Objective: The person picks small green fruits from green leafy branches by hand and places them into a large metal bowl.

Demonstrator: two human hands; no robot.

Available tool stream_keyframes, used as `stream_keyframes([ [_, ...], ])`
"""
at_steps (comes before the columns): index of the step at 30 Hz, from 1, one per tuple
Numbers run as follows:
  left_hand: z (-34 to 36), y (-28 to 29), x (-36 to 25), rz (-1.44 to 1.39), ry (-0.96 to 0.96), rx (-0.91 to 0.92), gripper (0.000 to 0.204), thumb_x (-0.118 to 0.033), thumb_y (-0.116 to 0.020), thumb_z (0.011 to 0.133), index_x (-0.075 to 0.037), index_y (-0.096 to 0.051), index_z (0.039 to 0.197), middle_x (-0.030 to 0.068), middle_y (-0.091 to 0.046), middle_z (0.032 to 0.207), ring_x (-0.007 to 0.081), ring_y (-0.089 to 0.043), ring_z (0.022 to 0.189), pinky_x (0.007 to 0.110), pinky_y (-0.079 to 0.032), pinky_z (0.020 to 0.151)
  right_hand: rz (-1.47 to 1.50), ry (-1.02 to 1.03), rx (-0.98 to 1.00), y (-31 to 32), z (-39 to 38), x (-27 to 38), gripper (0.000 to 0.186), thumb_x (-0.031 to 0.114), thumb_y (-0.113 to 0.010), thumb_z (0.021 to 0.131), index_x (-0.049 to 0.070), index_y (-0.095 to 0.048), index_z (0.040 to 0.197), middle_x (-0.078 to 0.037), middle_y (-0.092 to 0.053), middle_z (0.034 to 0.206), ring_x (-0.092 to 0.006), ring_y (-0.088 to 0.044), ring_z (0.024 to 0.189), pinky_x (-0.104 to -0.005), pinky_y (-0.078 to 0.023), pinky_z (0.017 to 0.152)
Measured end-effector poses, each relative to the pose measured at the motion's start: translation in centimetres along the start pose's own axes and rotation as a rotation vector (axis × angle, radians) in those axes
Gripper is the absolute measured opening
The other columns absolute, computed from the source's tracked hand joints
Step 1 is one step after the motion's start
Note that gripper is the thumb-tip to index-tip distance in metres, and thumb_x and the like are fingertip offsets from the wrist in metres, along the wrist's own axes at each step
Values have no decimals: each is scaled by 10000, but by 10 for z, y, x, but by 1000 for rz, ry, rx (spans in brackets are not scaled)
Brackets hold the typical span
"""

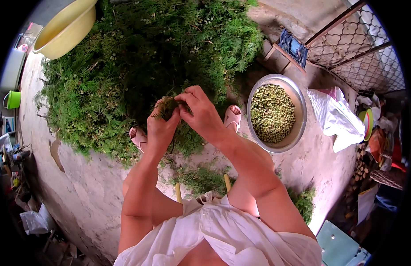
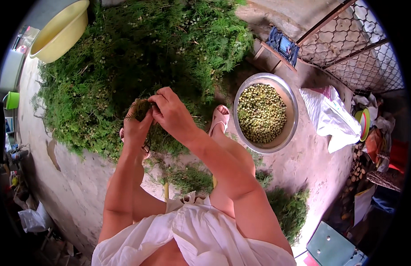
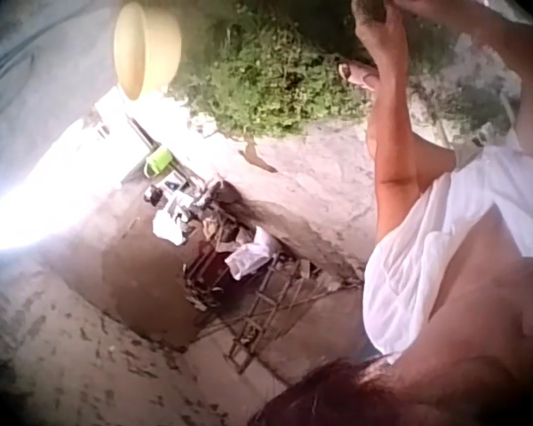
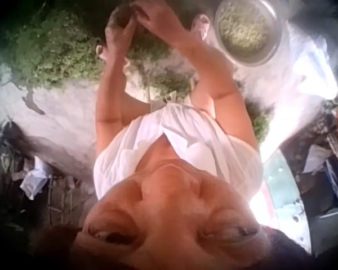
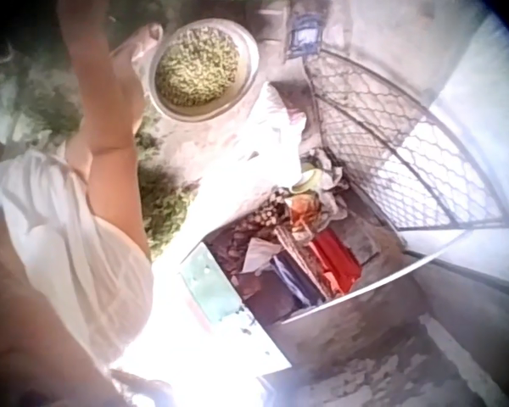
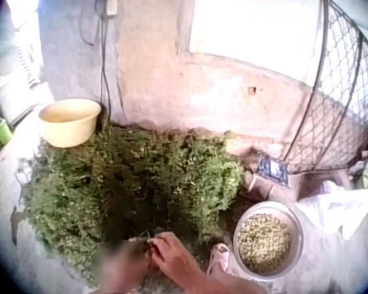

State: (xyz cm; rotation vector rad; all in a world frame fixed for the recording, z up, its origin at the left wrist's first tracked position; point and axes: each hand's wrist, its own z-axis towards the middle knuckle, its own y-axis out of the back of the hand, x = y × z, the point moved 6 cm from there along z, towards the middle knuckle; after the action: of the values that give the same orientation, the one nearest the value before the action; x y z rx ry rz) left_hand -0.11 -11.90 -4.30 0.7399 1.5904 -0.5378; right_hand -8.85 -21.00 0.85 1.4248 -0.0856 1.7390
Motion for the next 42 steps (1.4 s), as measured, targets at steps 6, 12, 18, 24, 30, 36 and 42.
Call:
stream_keyframes([
  [6, -2, 1, -8, 54, 48, -25, 180, -63, -560, 809, 5, -568, 975, 57, -594, 799, 74, -501, 674, 240, -436, 578, 47, -43, -19, -3, 0, -1, 180, 9, -576, 730, -21, -515, 897, -124, -450, 919, -283, -516, 798, -329, -453, 686],
  [12, 2, 3, -2, 67, -75, -50, 181, -71, -565, 812, 2, -559, 978, 70, -609, 811, 105, -542, 705, 265, -449, 600, 40, -71, -41, -4, 0, -1, 161, 5, -579, 730, -28, -503, 867, -119, -448, 899, -276, -513, 773, -331, -451, 668],
  [18, -3, 3, -15, 204, -100, -71, 274, -58, -543, 819, -33, -471, 1081, 105, -601, 834, 156, -569, 706, 278, -457, 610, -62, 29, -41, -6, 1, 1, 162, 4, -584, 724, -30, -506, 862, -116, -453, 883, -271, -517, 770, -322, -456, 662],
  [24, -5, 1, -29, 246, -119, -26, 329, -42, -542, 811, -81, -449, 1124, 116, -600, 864, 192, -575, 691, 296, -456, 600, 148, -164, -2, -3, 3, -5, 179, -2, -597, 703, -22, -510, 858, -113, -455, 859, -271, -524, 757, -327, -459, 643],
  [30, -6, -5, -28, 399, -138, 6, 347, -26, -531, 801, -95, -448, 1132, 130, -593, 865, 231, -568, 673, 317, -449, 591, -104, 68, -105, 2, 3, -4, 175, -5, -600, 697, -9, -507, 845, -117, -467, 842, -257, -525, 746, -313, -454, 640],
  [36, -5, 19, -6, -259, 130, 67, 263, -62, -487, 863, -59, -451, 1124, 65, -571, 799, 169, -571, 695, 296, -468, 629, 702, -638, -387, 51, 17, -62, 204, 81, -560, 797, -4, -543, 982, -50, -569, 799, -99, -533, 676, -203, -431, 588],
  [42, -2, 19, -13, -626, 328, 65, 116, -155, -486, 882, -40, -499, 883, 16, -497, 740, 108, -505, 692, 316, -480, 690, 1473, -783, -199, 28, 1, -67, 204, 61, -480, 788, 29, -513, 987, -82, -553, 940, -184, -558, 795, -275, -479, 647],
])
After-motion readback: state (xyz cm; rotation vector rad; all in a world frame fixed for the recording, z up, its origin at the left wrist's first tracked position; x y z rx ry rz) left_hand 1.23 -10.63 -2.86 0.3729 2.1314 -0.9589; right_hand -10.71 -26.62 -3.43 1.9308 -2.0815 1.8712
